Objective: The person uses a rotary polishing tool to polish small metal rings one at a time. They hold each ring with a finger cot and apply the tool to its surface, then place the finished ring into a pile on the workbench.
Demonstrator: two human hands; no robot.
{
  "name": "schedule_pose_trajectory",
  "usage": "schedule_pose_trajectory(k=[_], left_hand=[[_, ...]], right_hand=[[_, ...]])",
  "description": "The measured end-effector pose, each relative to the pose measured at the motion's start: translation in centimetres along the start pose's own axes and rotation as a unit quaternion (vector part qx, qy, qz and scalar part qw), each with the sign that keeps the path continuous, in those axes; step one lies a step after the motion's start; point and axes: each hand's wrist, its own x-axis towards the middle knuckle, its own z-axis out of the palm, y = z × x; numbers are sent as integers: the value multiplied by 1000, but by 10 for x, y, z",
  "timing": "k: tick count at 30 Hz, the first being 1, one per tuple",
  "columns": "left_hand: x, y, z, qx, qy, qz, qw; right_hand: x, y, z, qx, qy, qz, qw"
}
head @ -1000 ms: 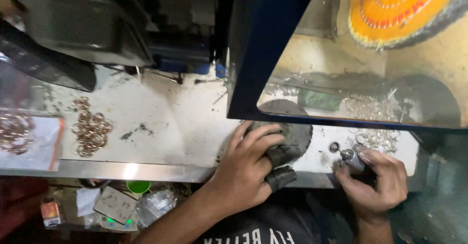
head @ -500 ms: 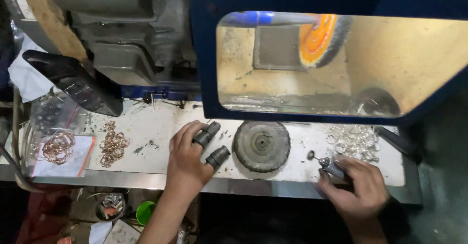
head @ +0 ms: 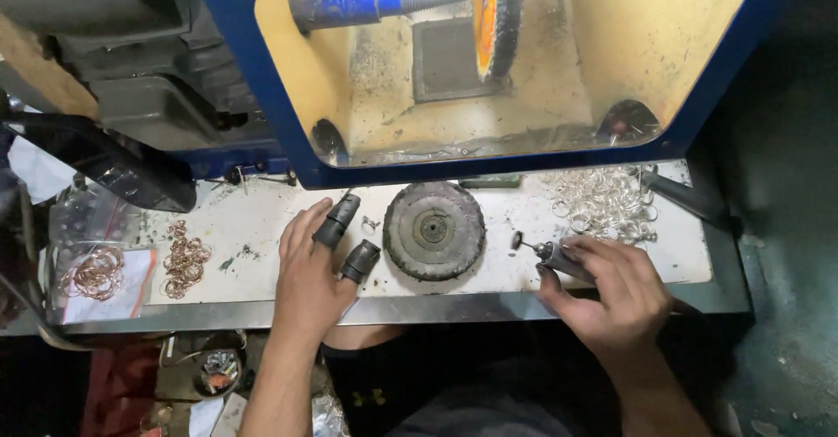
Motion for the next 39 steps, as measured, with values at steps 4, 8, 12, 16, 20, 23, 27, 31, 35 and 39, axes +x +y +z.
schedule_pose_trajectory(k=[4, 8, 12, 16, 20, 23, 27, 31, 35, 39], left_hand=[[-4, -3, 1, 9, 1, 11, 1000], [-8, -8, -2, -9, -2, 95, 995], [-4, 8, -14, -65, -51, 7, 997], [-3, -1, -8, 2, 7, 112, 994], [-4, -26, 10, -8, 65, 175, 982], [-6, -28, 10, -50, 39, 163, 985], [2, -15, -1, -40, -2, 151, 988], [5, -21, 1, -56, 9, 160, 985], [6, -24, -4, -135, -18, 61, 989], [10, -12, -16, -77, -49, -12, 996]], right_hand=[[-1, 1, -2, -1, -8, -4, 1000], [-1, 4, 0, -3, -7, -7, 1000], [-2, 2, 0, 2, 5, -17, 1000], [-10, 3, 5, 17, 67, 18, 997], [-31, 16, 5, -16, 82, 41, 996], [-34, 15, -8, -27, 69, 87, 993], [-39, 23, -8, -10, 93, 122, 988], [-53, 33, -7, -42, 76, 121, 989], [-62, 43, -5, -25, 75, 157, 984], [-74, 61, -7, -37, 69, 167, 983]])
